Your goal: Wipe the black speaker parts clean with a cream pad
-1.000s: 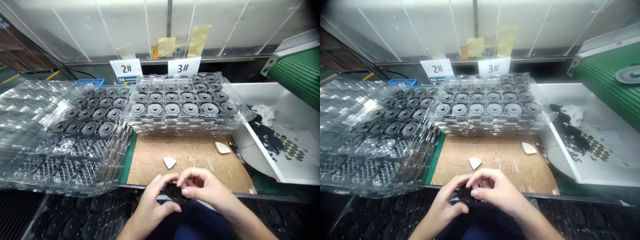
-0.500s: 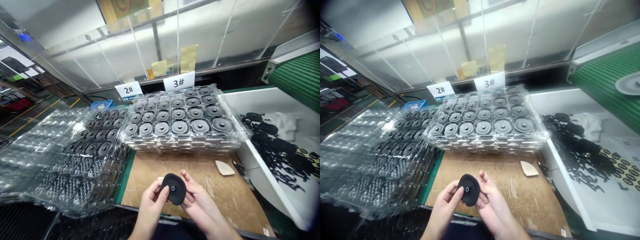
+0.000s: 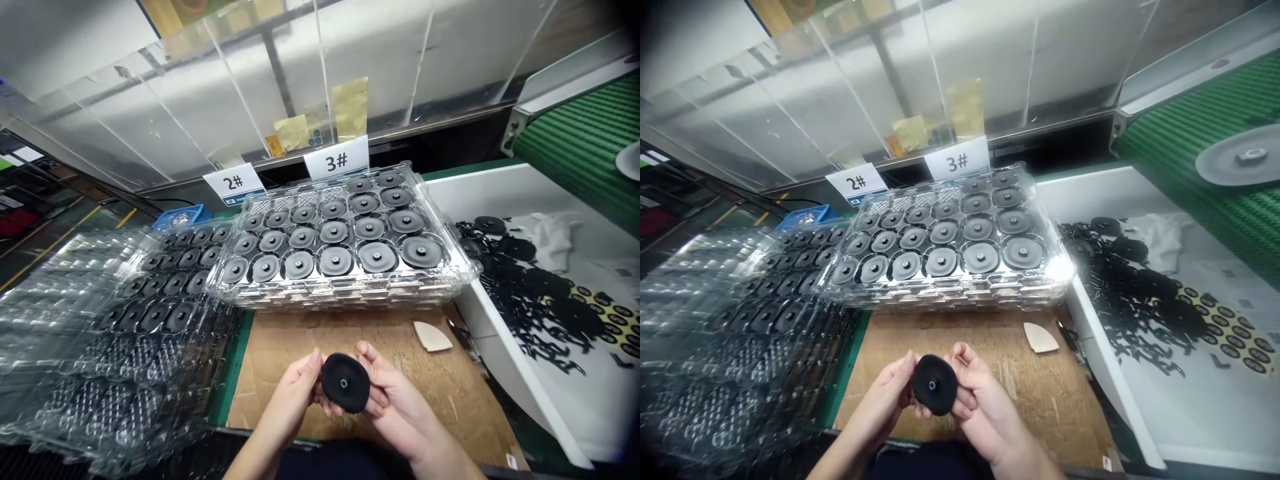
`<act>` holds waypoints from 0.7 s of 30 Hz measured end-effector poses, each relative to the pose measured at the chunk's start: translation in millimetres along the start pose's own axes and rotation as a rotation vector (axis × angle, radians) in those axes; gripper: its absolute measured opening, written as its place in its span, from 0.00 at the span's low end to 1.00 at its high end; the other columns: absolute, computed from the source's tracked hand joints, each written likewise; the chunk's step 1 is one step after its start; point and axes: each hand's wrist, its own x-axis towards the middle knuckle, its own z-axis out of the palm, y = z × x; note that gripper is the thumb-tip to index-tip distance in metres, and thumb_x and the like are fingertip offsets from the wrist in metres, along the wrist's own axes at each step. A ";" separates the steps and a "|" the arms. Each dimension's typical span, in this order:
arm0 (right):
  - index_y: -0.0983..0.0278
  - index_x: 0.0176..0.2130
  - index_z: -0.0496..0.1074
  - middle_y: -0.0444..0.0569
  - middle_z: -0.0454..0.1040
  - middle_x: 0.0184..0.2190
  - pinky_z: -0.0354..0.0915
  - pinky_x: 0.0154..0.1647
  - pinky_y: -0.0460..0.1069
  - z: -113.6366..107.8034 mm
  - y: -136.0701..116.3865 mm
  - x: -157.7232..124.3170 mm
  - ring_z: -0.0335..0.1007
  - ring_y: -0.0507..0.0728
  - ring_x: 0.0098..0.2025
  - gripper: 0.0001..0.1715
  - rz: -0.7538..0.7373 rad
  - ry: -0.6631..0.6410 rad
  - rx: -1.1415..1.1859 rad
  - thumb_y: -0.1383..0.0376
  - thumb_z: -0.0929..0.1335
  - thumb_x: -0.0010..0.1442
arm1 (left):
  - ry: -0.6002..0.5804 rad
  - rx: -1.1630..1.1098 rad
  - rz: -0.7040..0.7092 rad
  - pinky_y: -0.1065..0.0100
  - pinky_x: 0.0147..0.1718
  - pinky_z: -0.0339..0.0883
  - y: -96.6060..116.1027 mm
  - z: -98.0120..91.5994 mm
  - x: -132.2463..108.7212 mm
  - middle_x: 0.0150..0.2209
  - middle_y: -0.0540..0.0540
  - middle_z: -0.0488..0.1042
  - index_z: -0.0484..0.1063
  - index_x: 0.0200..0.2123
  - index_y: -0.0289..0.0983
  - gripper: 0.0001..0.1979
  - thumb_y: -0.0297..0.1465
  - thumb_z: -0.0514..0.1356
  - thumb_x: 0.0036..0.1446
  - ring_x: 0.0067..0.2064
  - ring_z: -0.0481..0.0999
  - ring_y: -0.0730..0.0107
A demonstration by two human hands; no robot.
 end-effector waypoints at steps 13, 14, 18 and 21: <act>0.64 0.30 0.60 0.35 0.62 0.20 0.37 0.09 0.38 6.7 -1.8 6.7 0.39 0.40 0.13 0.19 0.155 -0.042 -0.347 0.65 0.74 0.46 | -0.489 -0.252 -0.339 0.69 0.26 0.72 -5.4 -16.0 -3.6 0.29 0.40 0.77 0.72 0.39 0.31 0.29 0.51 0.54 0.50 0.30 0.79 0.62; 0.64 0.30 0.60 0.35 0.62 0.19 0.37 0.09 0.38 7.9 1.1 7.5 0.40 0.40 0.13 0.19 0.166 -0.048 -0.365 0.64 0.74 0.47 | -0.516 -0.268 -0.352 0.69 0.27 0.72 -8.0 -18.4 -4.9 0.30 0.39 0.77 0.72 0.40 0.30 0.31 0.52 0.56 0.47 0.30 0.79 0.61; 0.64 0.30 0.60 0.35 0.61 0.18 0.37 0.10 0.38 13.2 14.0 11.4 0.41 0.40 0.13 0.20 0.227 -0.074 -0.439 0.62 0.74 0.47 | -0.621 -0.334 -0.402 0.68 0.25 0.73 -18.9 -32.6 -11.6 0.35 0.35 0.77 0.71 0.43 0.28 0.37 0.54 0.60 0.39 0.30 0.79 0.61; 0.64 0.30 0.59 0.34 0.58 0.17 0.37 0.09 0.38 15.1 24.7 14.8 0.38 0.40 0.13 0.20 0.284 -0.101 -0.504 0.60 0.74 0.47 | -0.692 -0.388 -0.427 0.67 0.25 0.73 -28.9 -45.6 -15.9 0.34 0.36 0.77 0.72 0.43 0.28 0.42 0.56 0.61 0.32 0.30 0.79 0.61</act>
